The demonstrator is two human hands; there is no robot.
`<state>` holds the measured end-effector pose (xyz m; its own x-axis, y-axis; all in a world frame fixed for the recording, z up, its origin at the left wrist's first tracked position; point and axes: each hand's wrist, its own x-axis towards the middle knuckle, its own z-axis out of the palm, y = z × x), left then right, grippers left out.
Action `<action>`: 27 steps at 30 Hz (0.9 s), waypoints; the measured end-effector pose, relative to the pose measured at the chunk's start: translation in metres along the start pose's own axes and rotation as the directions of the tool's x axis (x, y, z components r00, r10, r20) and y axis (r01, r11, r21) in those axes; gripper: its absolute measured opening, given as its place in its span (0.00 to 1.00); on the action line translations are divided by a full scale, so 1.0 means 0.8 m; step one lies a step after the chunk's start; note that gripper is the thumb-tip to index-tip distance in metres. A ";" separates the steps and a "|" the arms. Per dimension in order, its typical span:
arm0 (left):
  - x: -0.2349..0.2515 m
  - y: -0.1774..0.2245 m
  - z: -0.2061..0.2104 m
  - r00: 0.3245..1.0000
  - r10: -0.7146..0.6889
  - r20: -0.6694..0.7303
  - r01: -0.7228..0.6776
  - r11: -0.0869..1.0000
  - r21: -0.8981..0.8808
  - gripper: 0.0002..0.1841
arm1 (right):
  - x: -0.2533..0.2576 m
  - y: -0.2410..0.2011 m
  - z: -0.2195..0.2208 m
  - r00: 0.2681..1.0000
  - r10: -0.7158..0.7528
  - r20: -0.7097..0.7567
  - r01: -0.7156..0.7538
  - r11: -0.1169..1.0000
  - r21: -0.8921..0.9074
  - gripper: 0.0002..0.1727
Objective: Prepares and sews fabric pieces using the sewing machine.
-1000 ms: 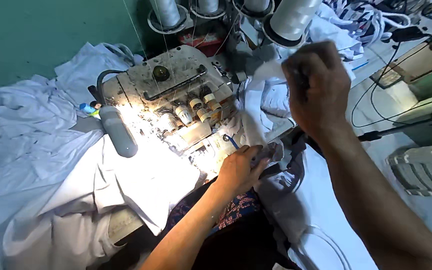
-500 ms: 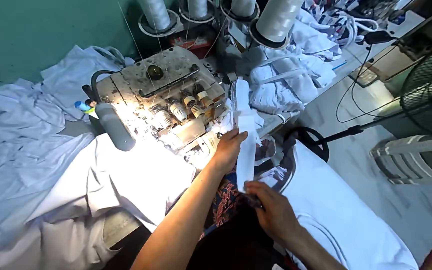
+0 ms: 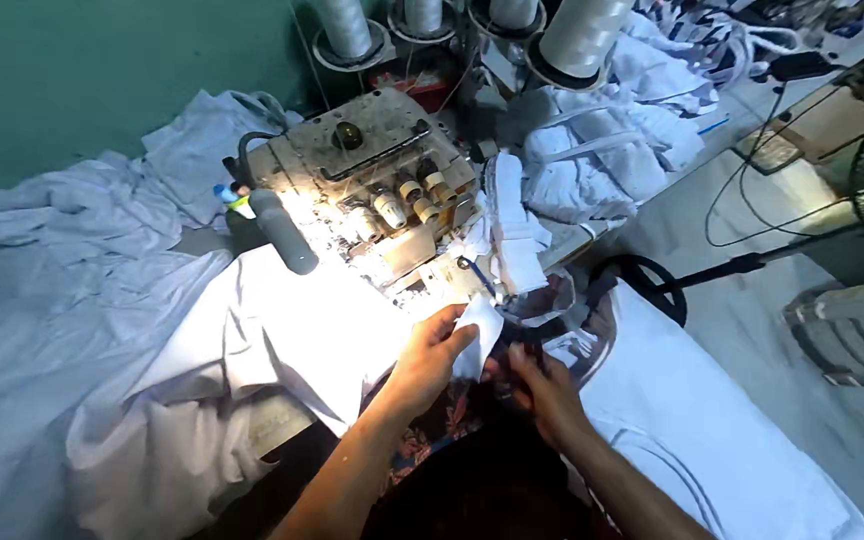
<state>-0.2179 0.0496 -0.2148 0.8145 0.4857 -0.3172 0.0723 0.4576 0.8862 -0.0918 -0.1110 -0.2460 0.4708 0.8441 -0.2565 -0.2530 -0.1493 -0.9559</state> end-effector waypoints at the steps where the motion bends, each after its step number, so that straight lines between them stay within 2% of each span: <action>1: -0.018 0.002 -0.006 1.000 0.016 0.007 -0.016 1.000 -0.011 0.17 | 0.012 -0.003 0.007 0.994 0.097 0.041 -0.101 0.987 0.126 0.25; 3: -0.048 0.011 -0.015 0.999 0.040 -0.016 -0.040 0.998 0.039 0.18 | 0.029 -0.014 0.030 0.963 0.182 0.200 -0.229 0.940 0.251 0.23; 4: -0.060 0.017 -0.019 0.997 0.063 -0.043 -0.059 0.994 0.089 0.18 | 0.034 -0.022 0.044 0.951 0.175 0.254 -0.241 0.936 0.257 0.20; 6: -0.081 0.031 -0.030 0.986 0.119 -0.115 -0.093 0.973 0.212 0.19 | 0.046 -0.041 0.074 0.960 0.090 0.266 -0.142 0.973 0.183 0.16; 8: -0.096 0.050 -0.049 0.970 0.145 -0.193 -0.066 0.929 0.364 0.19 | 0.061 -0.057 0.096 0.967 -0.058 0.248 0.043 0.997 0.066 0.12; 11: -0.102 0.087 -0.082 0.961 0.087 -0.262 0.081 0.817 0.570 0.11 | 0.090 -0.070 0.115 0.970 -0.200 0.139 0.201 0.980 0.010 0.06; 13: -0.096 0.112 -0.099 0.952 0.097 -0.291 0.144 0.696 0.703 0.17 | 0.112 -0.074 0.124 0.980 -0.200 -0.004 0.200 0.979 0.047 0.06; 16: -0.077 0.138 -0.121 0.935 0.198 -0.296 0.151 0.532 0.833 0.11 | 0.142 -0.076 0.129 0.983 -0.142 -0.120 0.156 0.981 0.113 0.07; 18: -0.067 0.144 -0.138 0.922 0.215 -0.321 0.204 0.435 0.877 0.06 | 0.154 -0.072 0.131 0.985 -0.111 -0.134 0.127 0.985 0.119 0.07; 21: -0.064 0.144 -0.163 0.920 0.204 -0.335 0.254 0.340 0.906 0.10 | 0.162 -0.067 0.137 0.986 -0.079 -0.146 0.097 0.988 0.119 0.07; 23: -0.071 0.147 -0.170 0.920 0.161 -0.356 0.289 0.334 0.897 0.13 | 0.165 -0.064 0.142 0.986 -0.089 -0.144 0.108 0.986 0.127 0.06; 27: -0.079 0.150 -0.179 0.898 0.127 -0.421 0.347 0.384 0.856 0.14 | 0.170 -0.058 0.150 0.982 -0.110 -0.155 0.130 0.984 0.121 0.06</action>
<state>-0.3426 0.1803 -0.1368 0.4985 0.8077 -0.3148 0.8029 -0.2933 0.5190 -0.1178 0.0726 -0.2189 0.6214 0.7651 -0.1686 -0.2905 0.0251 -0.9566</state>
